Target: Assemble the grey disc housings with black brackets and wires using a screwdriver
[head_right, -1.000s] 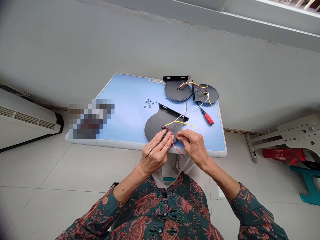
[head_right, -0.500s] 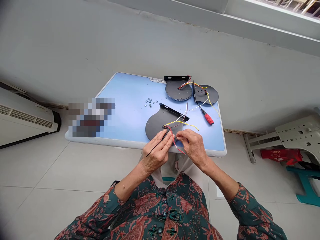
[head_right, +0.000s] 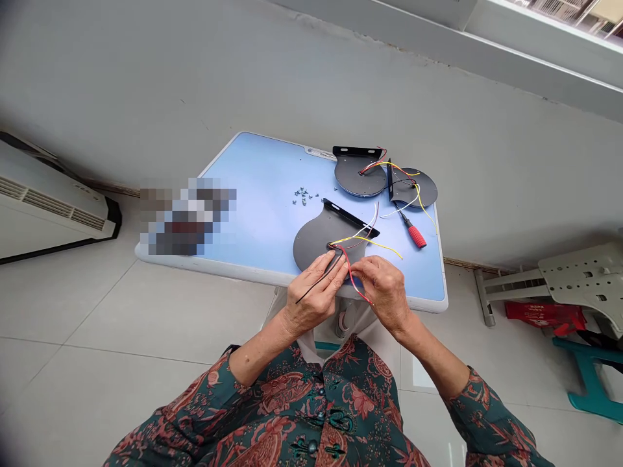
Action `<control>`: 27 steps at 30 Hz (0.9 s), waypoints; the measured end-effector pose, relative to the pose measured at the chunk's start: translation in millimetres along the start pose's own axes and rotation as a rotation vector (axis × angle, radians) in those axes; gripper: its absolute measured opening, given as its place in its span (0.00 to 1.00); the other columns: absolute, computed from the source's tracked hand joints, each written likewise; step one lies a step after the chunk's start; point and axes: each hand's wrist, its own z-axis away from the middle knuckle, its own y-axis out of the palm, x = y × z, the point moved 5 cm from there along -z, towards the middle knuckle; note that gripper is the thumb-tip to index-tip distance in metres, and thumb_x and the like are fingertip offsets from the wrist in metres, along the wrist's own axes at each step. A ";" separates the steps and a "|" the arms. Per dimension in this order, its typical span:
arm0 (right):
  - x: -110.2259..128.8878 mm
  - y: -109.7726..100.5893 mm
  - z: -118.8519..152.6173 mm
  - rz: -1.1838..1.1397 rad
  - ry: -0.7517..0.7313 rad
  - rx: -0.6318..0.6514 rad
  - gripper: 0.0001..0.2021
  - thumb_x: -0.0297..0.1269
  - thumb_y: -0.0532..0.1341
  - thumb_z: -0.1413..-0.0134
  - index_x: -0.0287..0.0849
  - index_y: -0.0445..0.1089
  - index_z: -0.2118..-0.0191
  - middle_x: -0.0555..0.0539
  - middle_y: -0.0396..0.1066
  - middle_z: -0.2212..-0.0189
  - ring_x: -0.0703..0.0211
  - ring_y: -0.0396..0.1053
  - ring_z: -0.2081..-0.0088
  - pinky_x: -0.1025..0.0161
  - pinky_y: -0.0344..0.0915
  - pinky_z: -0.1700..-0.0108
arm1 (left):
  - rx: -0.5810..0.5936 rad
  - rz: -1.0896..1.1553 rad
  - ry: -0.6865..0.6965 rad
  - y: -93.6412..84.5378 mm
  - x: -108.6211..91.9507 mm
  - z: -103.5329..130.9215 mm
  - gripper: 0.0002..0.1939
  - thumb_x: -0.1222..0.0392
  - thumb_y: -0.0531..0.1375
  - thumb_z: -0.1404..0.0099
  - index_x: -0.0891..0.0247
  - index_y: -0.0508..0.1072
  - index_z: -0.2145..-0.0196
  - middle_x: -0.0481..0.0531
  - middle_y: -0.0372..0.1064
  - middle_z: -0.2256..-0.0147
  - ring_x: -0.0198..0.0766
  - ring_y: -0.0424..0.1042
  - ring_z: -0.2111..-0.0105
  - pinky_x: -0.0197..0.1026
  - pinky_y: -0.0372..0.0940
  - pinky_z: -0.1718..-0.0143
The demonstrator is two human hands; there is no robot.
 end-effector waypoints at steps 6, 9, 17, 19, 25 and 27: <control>7.1 -0.2 -2.1 0.073 -0.080 -0.012 0.06 0.29 0.61 0.35 0.45 0.76 0.60 0.46 0.79 0.66 0.58 0.76 0.65 0.62 0.72 0.60 | 0.010 0.022 -0.010 0.5 1.0 0.9 0.27 0.71 0.49 0.30 0.72 0.66 0.35 0.65 0.70 0.40 0.53 0.59 0.32 0.58 0.66 0.35; 8.1 -1.3 -3.0 0.075 -0.088 -0.036 0.06 0.29 0.61 0.35 0.44 0.75 0.61 0.47 0.79 0.67 0.59 0.76 0.66 0.63 0.71 0.61 | 0.001 0.014 -0.005 0.1 0.7 1.0 0.26 0.72 0.50 0.30 0.74 0.67 0.36 0.65 0.71 0.41 0.54 0.58 0.32 0.57 0.66 0.35; -1.1 -2.0 -4.5 -0.049 0.050 -0.020 0.05 0.31 0.63 0.37 0.44 0.76 0.64 0.48 0.79 0.68 0.60 0.75 0.67 0.63 0.70 0.61 | 0.012 0.060 -0.020 1.9 1.7 2.5 0.26 0.71 0.49 0.29 0.74 0.66 0.36 0.66 0.70 0.40 0.53 0.56 0.31 0.58 0.65 0.34; -4.7 -1.2 -5.4 -0.098 0.106 -0.017 0.05 0.32 0.63 0.37 0.44 0.77 0.65 0.48 0.78 0.69 0.60 0.74 0.68 0.63 0.70 0.62 | 0.010 0.047 -0.020 1.5 1.5 2.4 0.25 0.71 0.50 0.30 0.75 0.67 0.36 0.67 0.70 0.41 0.53 0.56 0.31 0.58 0.65 0.35; -12.8 2.4 -5.3 -0.172 0.236 0.005 0.07 0.38 0.64 0.39 0.44 0.77 0.68 0.47 0.77 0.70 0.59 0.72 0.69 0.62 0.70 0.65 | -0.018 -0.001 -0.011 -0.9 -0.1 0.3 0.24 0.71 0.50 0.30 0.74 0.70 0.39 0.66 0.72 0.41 0.54 0.60 0.32 0.57 0.68 0.37; -12.3 2.2 -5.0 -0.163 0.221 0.000 0.07 0.38 0.64 0.39 0.44 0.77 0.68 0.47 0.77 0.70 0.60 0.72 0.69 0.62 0.70 0.64 | -0.026 -0.025 -0.006 -1.7 -0.6 -0.6 0.23 0.71 0.51 0.31 0.75 0.72 0.41 0.65 0.73 0.42 0.54 0.62 0.33 0.56 0.69 0.37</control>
